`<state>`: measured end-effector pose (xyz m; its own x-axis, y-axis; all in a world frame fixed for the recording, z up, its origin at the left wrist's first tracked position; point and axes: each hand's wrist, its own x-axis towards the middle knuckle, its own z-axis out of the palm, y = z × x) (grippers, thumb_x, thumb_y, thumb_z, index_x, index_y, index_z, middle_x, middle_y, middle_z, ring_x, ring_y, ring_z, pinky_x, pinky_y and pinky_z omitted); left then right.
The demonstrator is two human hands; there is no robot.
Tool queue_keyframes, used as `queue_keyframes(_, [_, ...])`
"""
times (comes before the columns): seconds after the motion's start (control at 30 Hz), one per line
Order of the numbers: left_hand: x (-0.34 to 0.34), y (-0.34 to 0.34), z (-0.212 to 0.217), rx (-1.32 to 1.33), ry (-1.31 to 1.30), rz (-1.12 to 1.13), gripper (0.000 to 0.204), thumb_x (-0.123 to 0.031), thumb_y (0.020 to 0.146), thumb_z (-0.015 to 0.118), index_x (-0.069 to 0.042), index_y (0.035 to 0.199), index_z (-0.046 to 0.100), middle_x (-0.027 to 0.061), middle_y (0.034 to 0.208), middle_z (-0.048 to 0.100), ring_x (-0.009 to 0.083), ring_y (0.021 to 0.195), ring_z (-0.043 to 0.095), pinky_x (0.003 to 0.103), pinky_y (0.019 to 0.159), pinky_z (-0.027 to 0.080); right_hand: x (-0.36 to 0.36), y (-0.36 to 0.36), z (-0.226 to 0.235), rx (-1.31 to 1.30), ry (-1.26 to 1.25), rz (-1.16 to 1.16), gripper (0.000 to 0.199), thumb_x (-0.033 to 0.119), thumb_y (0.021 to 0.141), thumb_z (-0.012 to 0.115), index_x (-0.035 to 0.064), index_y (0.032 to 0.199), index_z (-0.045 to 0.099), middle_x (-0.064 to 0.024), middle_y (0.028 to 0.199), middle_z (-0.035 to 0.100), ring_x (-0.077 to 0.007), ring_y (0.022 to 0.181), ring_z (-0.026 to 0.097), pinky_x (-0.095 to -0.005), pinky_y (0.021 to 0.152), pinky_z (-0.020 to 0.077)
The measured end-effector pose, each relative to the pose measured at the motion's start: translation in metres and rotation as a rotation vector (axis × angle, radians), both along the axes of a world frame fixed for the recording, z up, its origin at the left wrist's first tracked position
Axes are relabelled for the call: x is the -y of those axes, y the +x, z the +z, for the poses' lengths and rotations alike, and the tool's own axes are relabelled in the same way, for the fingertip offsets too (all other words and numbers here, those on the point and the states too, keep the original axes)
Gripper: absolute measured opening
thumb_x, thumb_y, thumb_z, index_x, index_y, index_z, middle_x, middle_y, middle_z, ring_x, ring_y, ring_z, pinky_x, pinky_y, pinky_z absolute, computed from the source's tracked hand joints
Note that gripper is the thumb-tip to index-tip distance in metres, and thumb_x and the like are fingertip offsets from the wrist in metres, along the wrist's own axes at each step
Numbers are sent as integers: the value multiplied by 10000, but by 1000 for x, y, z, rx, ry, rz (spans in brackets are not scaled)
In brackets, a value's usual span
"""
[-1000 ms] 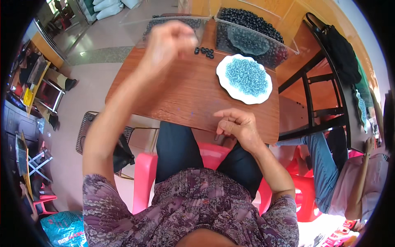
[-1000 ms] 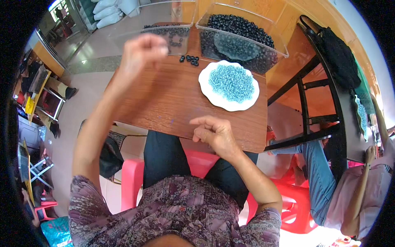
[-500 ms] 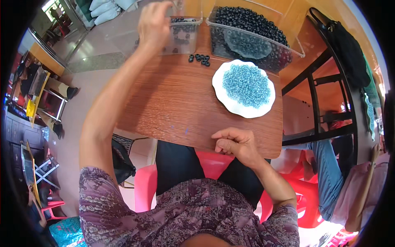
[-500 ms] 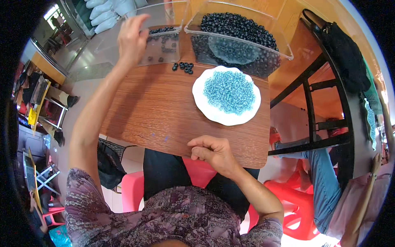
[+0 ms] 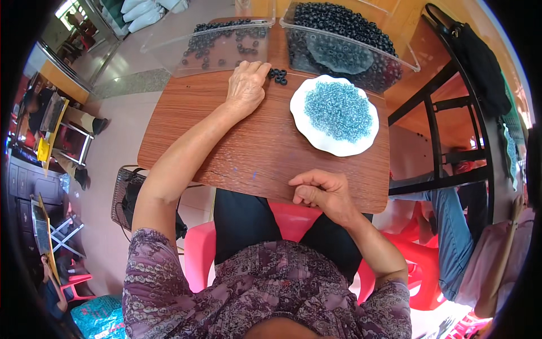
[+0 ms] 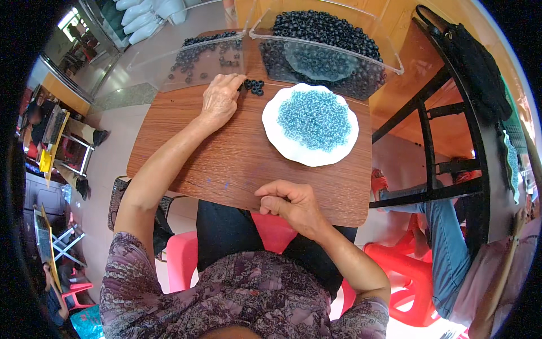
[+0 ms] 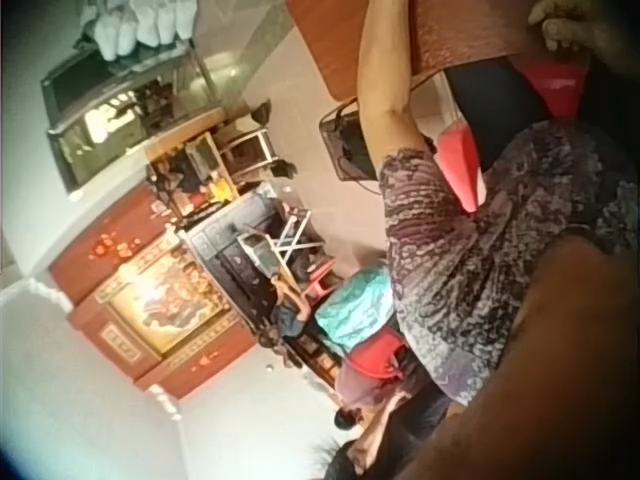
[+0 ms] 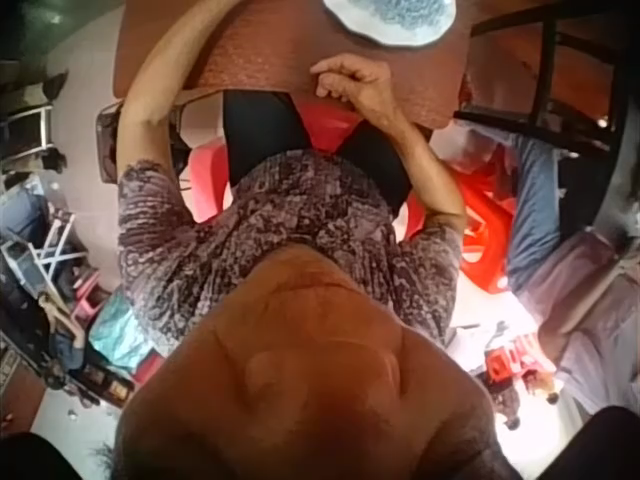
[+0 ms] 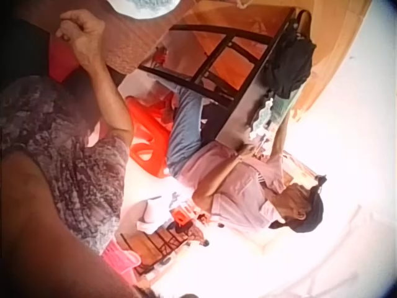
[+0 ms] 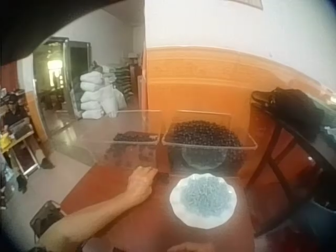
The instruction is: Assembling small black plastic components with blue beads on a table.
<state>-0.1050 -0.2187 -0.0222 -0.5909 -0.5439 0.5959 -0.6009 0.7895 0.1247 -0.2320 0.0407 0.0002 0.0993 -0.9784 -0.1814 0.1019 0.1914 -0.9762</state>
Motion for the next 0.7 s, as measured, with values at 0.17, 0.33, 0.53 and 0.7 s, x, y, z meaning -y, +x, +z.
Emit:
queue_keyframes(0.17, [1,8,-2,-71,48,142,361,-7,701,623,-44,1056,570,93,916,569,279,880,513,387,771,433,0,0,-1,0,-4,0,149,8,840,556,-16,979,604,-30,766,604,-72,711,556,-203,638,455])
queue_keyframes(0.33, [3,8,-2,-99,126,90,307,-65,691,667,-97,991,611,92,821,544,274,850,514,387,732,427,0,0,-1,-13,-19,-9,145,22,843,560,-14,975,608,-30,760,604,-72,711,555,-203,639,452])
queue_keyframes(0.53, [5,9,-5,-47,157,104,241,-96,698,674,-111,934,628,95,757,526,271,817,531,392,693,431,-1,3,0,-10,-16,-13,145,25,844,559,-12,975,607,-28,755,604,-70,702,548,-203,635,448])
queue_keyframes(0.7, [-4,21,-5,-37,184,20,228,-71,711,670,-84,935,627,75,783,567,231,758,561,346,634,450,-2,6,-4,17,-24,-32,143,45,838,578,7,969,620,-22,742,620,-50,654,534,-183,576,430])
